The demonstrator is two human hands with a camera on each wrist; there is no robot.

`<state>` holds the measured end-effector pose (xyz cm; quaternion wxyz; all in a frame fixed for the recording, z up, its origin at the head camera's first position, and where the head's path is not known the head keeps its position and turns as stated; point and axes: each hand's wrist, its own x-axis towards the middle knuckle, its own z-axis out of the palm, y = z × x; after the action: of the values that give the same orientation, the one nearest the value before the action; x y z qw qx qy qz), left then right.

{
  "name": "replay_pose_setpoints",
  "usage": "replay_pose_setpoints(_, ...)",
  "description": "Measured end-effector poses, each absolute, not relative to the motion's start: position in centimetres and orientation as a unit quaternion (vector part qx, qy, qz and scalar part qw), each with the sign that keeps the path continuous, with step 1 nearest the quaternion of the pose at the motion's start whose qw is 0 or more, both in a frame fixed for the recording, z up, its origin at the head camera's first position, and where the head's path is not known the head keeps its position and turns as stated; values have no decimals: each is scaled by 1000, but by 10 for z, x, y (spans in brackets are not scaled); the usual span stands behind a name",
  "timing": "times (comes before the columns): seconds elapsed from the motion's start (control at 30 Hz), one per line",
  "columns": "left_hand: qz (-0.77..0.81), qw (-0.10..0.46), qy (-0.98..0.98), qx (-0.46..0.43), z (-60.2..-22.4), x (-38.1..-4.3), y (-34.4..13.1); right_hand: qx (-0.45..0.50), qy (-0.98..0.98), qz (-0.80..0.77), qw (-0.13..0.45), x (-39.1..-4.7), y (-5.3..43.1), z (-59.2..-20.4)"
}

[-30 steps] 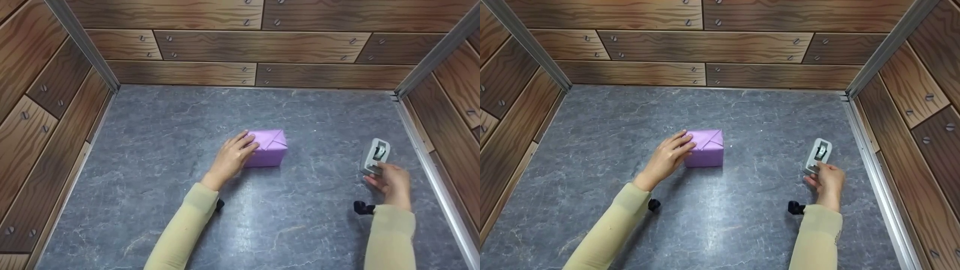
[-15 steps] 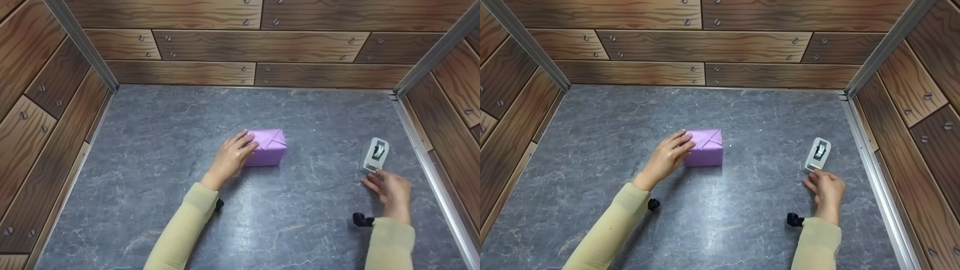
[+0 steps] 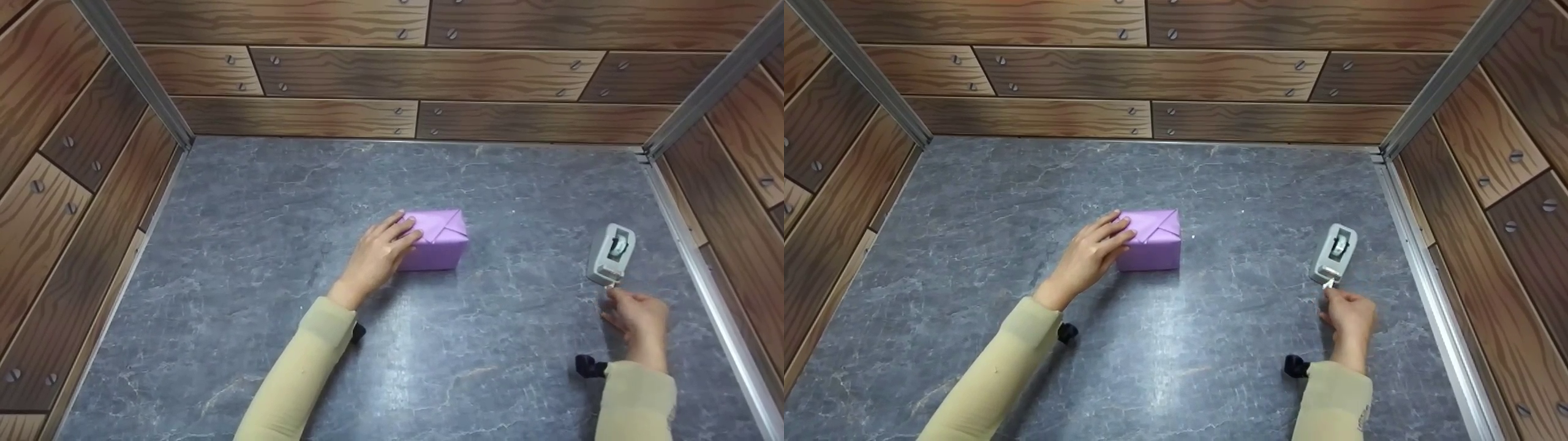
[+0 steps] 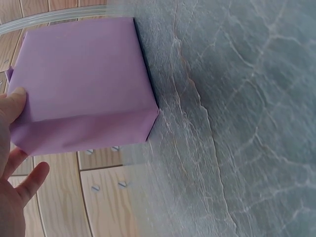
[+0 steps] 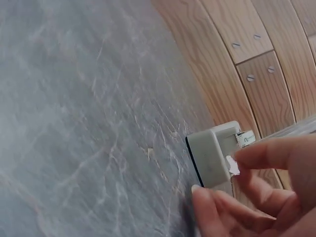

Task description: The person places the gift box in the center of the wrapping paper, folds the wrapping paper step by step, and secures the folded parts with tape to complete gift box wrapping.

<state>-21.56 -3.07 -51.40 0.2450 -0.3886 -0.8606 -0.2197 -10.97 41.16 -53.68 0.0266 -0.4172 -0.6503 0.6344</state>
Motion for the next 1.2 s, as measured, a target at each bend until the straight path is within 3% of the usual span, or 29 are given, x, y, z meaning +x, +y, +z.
replay_pose_setpoints(0.37, -231, 254, -852, -395, -514, -216, -31, -415, -845, 336, -10, -118, 411, -527)
replay_pose_setpoints(0.9, -233, 253, -852, -394, -514, -217, -31, -346, -895, 278, 44, -117, 417, -535)
replay_pose_setpoints(1.2, -230, 246, -858, -389, -513, -214, -30, -344, -853, 390, -48, -107, 418, -529)
